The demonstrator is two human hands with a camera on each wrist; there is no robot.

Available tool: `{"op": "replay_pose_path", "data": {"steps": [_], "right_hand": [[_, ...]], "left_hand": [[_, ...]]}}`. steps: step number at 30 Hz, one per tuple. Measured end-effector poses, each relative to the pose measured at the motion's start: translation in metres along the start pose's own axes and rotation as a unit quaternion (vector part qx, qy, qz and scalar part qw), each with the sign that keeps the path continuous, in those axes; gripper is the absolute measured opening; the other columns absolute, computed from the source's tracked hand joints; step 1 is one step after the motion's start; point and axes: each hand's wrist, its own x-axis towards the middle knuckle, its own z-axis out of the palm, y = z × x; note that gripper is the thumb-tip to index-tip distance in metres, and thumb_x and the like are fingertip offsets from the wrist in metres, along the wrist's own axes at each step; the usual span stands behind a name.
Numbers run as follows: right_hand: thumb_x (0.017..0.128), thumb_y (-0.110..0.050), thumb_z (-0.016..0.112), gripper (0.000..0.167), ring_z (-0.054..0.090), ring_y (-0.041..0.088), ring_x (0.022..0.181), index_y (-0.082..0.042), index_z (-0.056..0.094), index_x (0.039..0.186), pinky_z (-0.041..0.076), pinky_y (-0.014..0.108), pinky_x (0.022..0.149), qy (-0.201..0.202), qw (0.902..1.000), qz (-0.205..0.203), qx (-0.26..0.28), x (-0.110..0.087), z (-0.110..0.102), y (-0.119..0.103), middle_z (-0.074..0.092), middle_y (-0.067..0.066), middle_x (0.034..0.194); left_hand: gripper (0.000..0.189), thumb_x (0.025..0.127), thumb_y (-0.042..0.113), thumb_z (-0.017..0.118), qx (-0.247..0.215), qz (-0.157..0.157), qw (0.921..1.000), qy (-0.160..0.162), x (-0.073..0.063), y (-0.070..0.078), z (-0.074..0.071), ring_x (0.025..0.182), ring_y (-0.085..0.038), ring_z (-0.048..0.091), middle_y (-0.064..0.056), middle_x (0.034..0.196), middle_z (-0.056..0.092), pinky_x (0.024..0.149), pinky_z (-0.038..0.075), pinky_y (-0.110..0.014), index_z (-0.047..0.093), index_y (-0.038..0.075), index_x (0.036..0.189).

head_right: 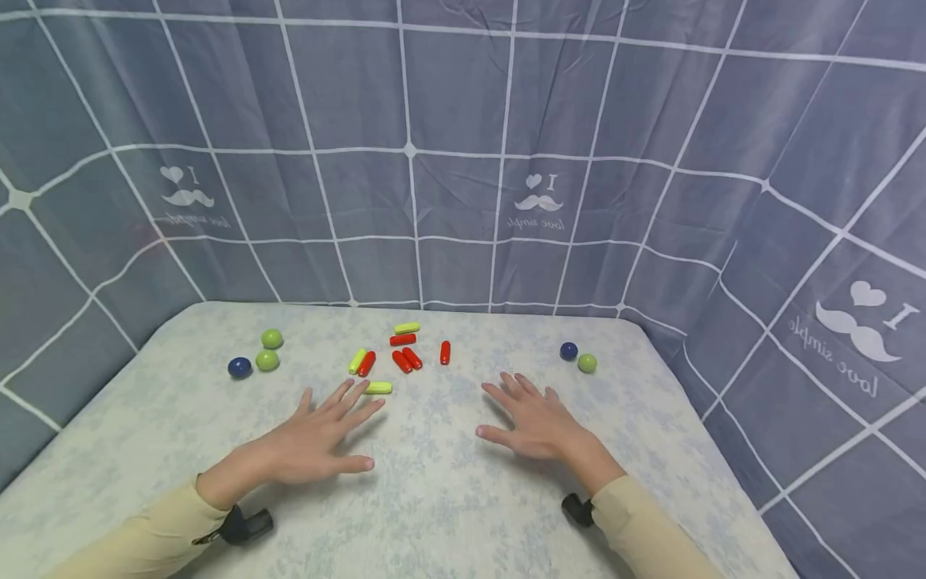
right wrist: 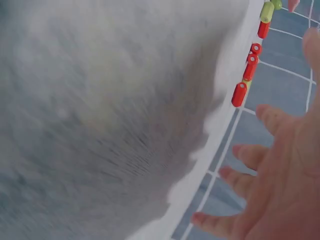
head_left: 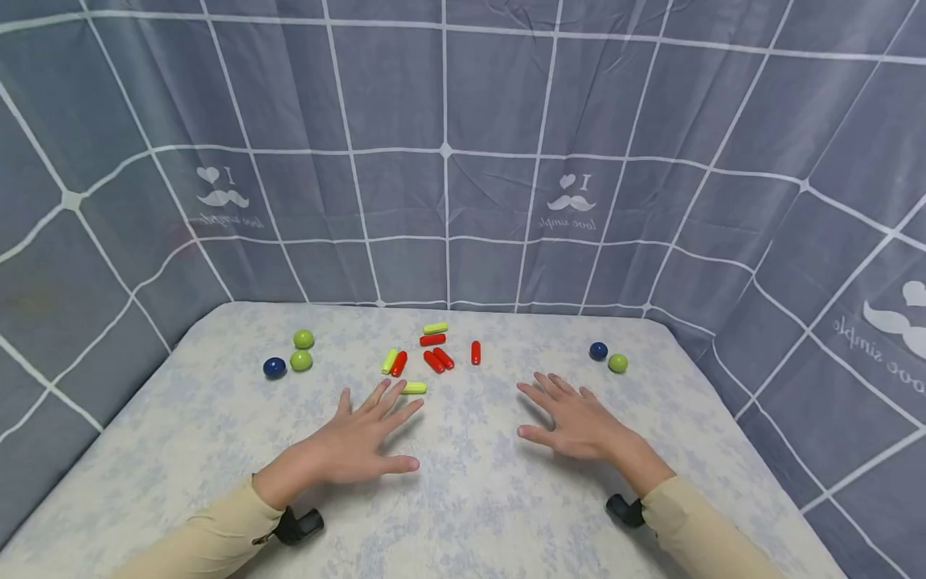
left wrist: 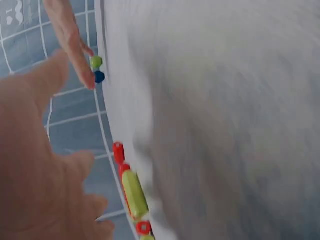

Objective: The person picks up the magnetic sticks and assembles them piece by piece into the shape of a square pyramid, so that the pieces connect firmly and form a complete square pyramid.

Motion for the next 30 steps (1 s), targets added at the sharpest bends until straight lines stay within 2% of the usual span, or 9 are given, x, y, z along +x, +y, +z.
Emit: {"op": "replay_pose_path", "data": {"steps": [5,8,10,12,15,18,22,26,30], "right_hand": [[0.097,-0.059,0.056,0.065,0.047,0.035,0.139,-0.019,0.053,0.148,0.038,0.061,0.109,0.047,0.9984,-0.006,0.031,0.003,0.003,0.004,0.052,0.01,0.15],[0.097,-0.045,0.064,0.053,0.06,0.028,0.125,-0.015,0.06,0.14,0.047,0.052,0.102,0.068,0.9954,0.004,0.068,0.005,0.004,0.009,0.062,0.005,0.139],[0.098,-0.04,0.065,0.047,0.065,0.022,0.112,-0.014,0.064,0.136,0.051,0.045,0.094,0.077,0.9925,0.014,0.094,0.006,0.003,0.011,0.067,0.003,0.129],[0.098,-0.035,0.066,0.042,0.065,0.015,0.098,-0.013,0.066,0.133,0.052,0.039,0.083,0.087,0.9894,0.02,0.114,0.008,0.002,0.015,0.069,0.001,0.118],[0.098,-0.033,0.065,0.038,0.063,0.011,0.089,-0.011,0.068,0.13,0.051,0.033,0.076,0.1,0.9841,0.023,0.145,0.01,0.002,0.019,0.07,-0.001,0.107],[0.099,-0.032,0.065,0.037,0.062,0.01,0.085,-0.009,0.068,0.128,0.051,0.03,0.071,0.11,0.978,0.023,0.176,0.014,0.005,0.024,0.07,0.001,0.105],[0.099,-0.028,0.065,0.036,0.063,0.013,0.079,-0.008,0.068,0.128,0.051,0.029,0.064,0.117,0.9669,0.037,0.224,0.018,0.009,0.031,0.069,0.003,0.102],[0.099,-0.026,0.065,0.036,0.066,0.017,0.073,-0.006,0.067,0.128,0.05,0.03,0.059,0.111,0.9557,0.053,0.267,0.022,0.01,0.034,0.068,0.005,0.1],[0.098,-0.026,0.066,0.035,0.066,0.018,0.071,-0.007,0.067,0.127,0.049,0.029,0.059,0.113,0.9482,0.07,0.289,0.026,0.009,0.036,0.069,0.006,0.098]], "left_hand": [[0.072,0.092,0.053,0.066,-0.014,0.015,0.9946,0.102,0.018,0.01,0.006,0.149,-0.038,0.032,-0.018,0.159,0.037,0.113,0.031,-0.063,0.049,0.015,0.15],[0.054,0.092,0.037,0.07,-0.029,0.009,0.987,0.157,0.033,0.021,0.003,0.131,-0.032,0.054,-0.015,0.139,0.059,0.104,0.047,-0.049,0.062,0.007,0.136],[0.045,0.092,0.031,0.07,-0.047,0.001,0.983,0.178,0.046,0.028,0.001,0.114,-0.026,0.064,-0.011,0.125,0.066,0.094,0.053,-0.044,0.067,0.004,0.128],[0.041,0.092,0.028,0.068,-0.063,-0.009,0.981,0.183,0.059,0.033,0.0,0.102,-0.022,0.067,-0.01,0.117,0.069,0.085,0.055,-0.041,0.069,0.003,0.124],[0.039,0.093,0.028,0.067,-0.082,-0.026,0.9793,0.183,0.079,0.039,0.001,0.09,-0.018,0.067,-0.011,0.112,0.07,0.077,0.055,-0.037,0.069,0.002,0.122],[0.04,0.093,0.029,0.065,-0.101,-0.048,0.9777,0.178,0.097,0.042,0.001,0.085,-0.016,0.065,-0.01,0.108,0.071,0.075,0.054,-0.035,0.069,0.002,0.122],[0.039,0.094,0.03,0.064,-0.127,-0.089,0.9712,0.18,0.12,0.046,0.001,0.074,-0.017,0.064,-0.007,0.098,0.073,0.063,0.051,-0.033,0.071,0.004,0.121],[0.038,0.094,0.034,0.065,-0.145,-0.148,0.9615,0.18,0.14,0.051,0.003,0.077,-0.021,0.067,-0.005,0.105,0.075,0.056,0.048,-0.031,0.072,0.009,0.121],[0.037,0.095,0.034,0.065,-0.158,-0.173,0.9548,0.183,0.156,0.056,0.003,0.078,-0.021,0.066,-0.005,0.105,0.075,0.058,0.048,-0.032,0.071,0.007,0.12]]}}
